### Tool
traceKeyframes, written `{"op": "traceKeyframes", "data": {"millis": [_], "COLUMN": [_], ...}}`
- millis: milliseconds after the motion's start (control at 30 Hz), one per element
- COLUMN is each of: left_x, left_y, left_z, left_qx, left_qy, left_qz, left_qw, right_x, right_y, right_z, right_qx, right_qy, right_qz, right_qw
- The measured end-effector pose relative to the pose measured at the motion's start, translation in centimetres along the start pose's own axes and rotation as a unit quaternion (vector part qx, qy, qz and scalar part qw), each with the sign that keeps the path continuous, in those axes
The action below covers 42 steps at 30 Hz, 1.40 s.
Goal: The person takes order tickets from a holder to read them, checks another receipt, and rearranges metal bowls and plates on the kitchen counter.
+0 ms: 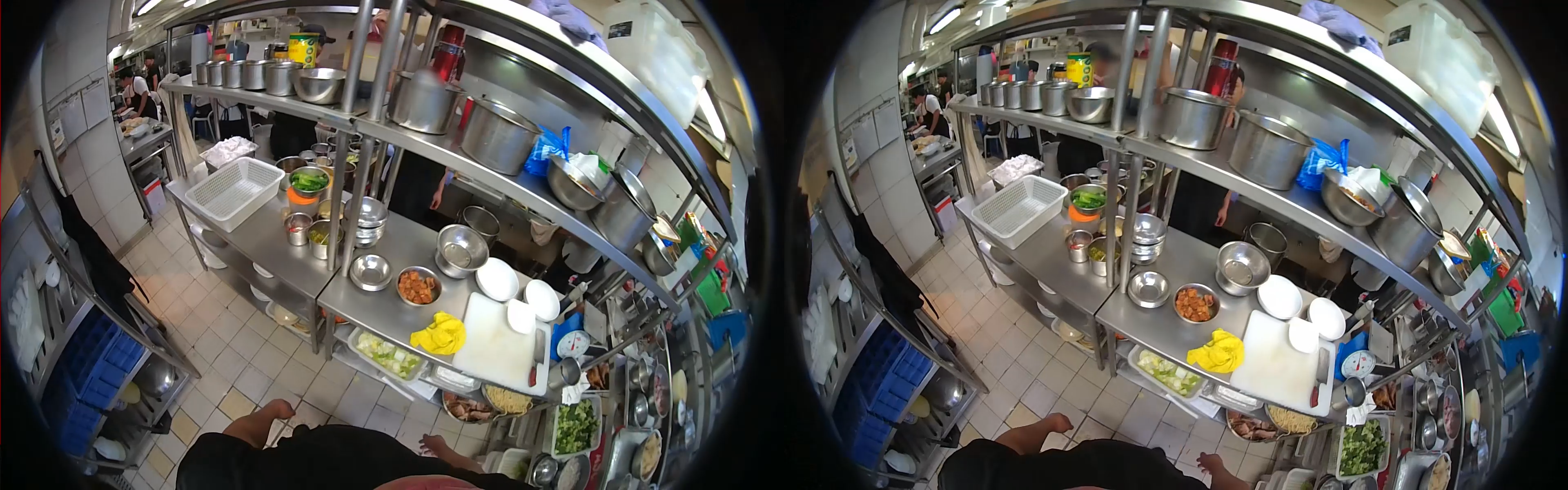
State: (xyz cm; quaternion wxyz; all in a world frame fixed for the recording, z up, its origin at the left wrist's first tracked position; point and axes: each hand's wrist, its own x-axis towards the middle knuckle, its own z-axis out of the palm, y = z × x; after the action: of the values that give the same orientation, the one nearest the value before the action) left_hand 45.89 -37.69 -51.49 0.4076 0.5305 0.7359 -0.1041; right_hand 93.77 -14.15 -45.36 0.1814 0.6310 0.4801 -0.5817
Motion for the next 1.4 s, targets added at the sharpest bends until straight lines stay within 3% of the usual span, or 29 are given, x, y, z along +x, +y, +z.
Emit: {"op": "traceKeyframes", "data": {"millis": [67, 200, 300, 333, 367, 400, 467, 500, 533, 600, 667, 700, 800, 867, 967, 1000, 1067, 1133, 1167, 1200, 1233, 1267, 1300, 1400], "left_x": [0.1, -3.2, -2.4, -3.4, -3.7, -4.7, -2.9, -1.2, -0.6, 0.1, -2.7, -3.2, -3.6, -3.9, -0.9, -0.5, -0.3, -1.4, -2.3, -2.7, -3.1, -3.3, -1.7, -1.1], "left_y": [-4.0, -8.4, -11.8, -11.7, -11.3, -10.8, -11.5, -12.0, -12.5, -11.4, -9.0, -8.1, -6.4, -5.8, -7.4, -7.6, -7.5, -6.8, -6.3, -5.8, -5.6, -5.5, -6.5, -5.9], "left_z": [2.9, 5.7, 9.8, 9.8, 9.5, 8.3, 8.5, 9.0, 9.3, 6.7, 2.5, 1.3, -0.2, -0.6, 3.0, 4.0, 4.7, 4.3, 3.5, 2.6, 1.9, 1.8, 2.9, 1.6], "left_qx": [-0.012, 0.140, 0.068, 0.019, -0.029, -0.077, -0.004, -0.005, -0.006, 0.103, 0.013, -0.019, -0.100, -0.139, 0.117, 0.111, 0.102, 0.094, 0.090, 0.084, 0.076, 0.067, 0.105, 0.119], "left_qy": [0.020, 0.025, -0.076, -0.083, -0.090, -0.096, -0.070, -0.027, 0.018, 0.015, 0.107, 0.107, 0.102, 0.089, 0.111, 0.089, 0.044, 0.041, 0.038, 0.040, 0.040, 0.041, 0.074, 0.074], "left_qz": [-0.026, 0.094, 0.003, -0.042, -0.087, -0.133, -0.025, 0.017, 0.058, 0.094, 0.112, 0.101, 0.072, 0.056, 0.192, 0.164, 0.110, 0.092, 0.083, 0.091, 0.098, 0.105, 0.140, 0.130], "left_qw": [0.999, 0.985, 0.995, 0.995, 0.992, 0.984, 0.997, 0.999, 0.998, 0.990, 0.988, 0.989, 0.987, 0.985, 0.968, 0.976, 0.988, 0.991, 0.992, 0.992, 0.991, 0.991, 0.982, 0.982], "right_x": [3.7, -2.2, -0.8, -0.8, -0.1, 3.1, 2.5, 1.9, 1.6, 0.9, 4.6, 6.2, 0.8, 4.5, 2.2, -0.2, 3.0, 0.7, 0.1, 1.2, 3.2, 4.4, 2.7, -9.0], "right_y": [3.4, 0.6, 0.0, 0.0, -0.1, 1.6, 2.0, 1.8, 1.6, 1.0, 3.9, 5.0, 1.2, 3.8, 1.4, -0.4, 2.1, -0.3, -0.8, -0.8, 0.2, 1.2, 0.7, -5.7], "right_z": [1.5, 6.7, 10.0, 10.6, 11.5, 11.0, 11.2, 11.1, 10.7, 10.2, 9.1, 8.7, 10.0, 9.2, 9.1, 9.3, 8.1, 7.0, 6.3, 5.2, 3.1, 1.5, 0.9, -1.0], "right_qx": [0.034, 0.045, 0.145, 0.148, 0.170, -0.023, -0.202, -0.260, -0.285, -0.180, -0.309, -0.368, -0.155, -0.162, -0.139, -0.126, -0.117, -0.070, -0.113, -0.168, -0.412, -0.607, -0.577, -0.497], "right_qy": [-0.019, -0.001, -0.017, -0.031, 0.028, -0.020, 0.217, 0.263, 0.251, 0.125, 0.040, -0.003, -0.004, -0.036, -0.031, -0.021, -0.034, -0.009, -0.008, -0.020, 0.016, 0.049, 0.056, 0.043], "right_qz": [0.037, 0.002, -0.002, -0.046, -0.045, -0.095, -0.152, -0.173, -0.169, -0.052, -0.145, -0.191, 0.004, -0.091, -0.074, -0.041, -0.121, -0.040, -0.085, -0.063, -0.279, -0.461, -0.424, -0.301], "right_qw": [0.999, 0.999, 0.989, 0.988, 0.984, 0.995, 0.943, 0.913, 0.910, 0.974, 0.939, 0.910, 0.988, 0.982, 0.987, 0.991, 0.985, 0.997, 0.990, 0.984, 0.867, 0.646, 0.696, 0.813]}}
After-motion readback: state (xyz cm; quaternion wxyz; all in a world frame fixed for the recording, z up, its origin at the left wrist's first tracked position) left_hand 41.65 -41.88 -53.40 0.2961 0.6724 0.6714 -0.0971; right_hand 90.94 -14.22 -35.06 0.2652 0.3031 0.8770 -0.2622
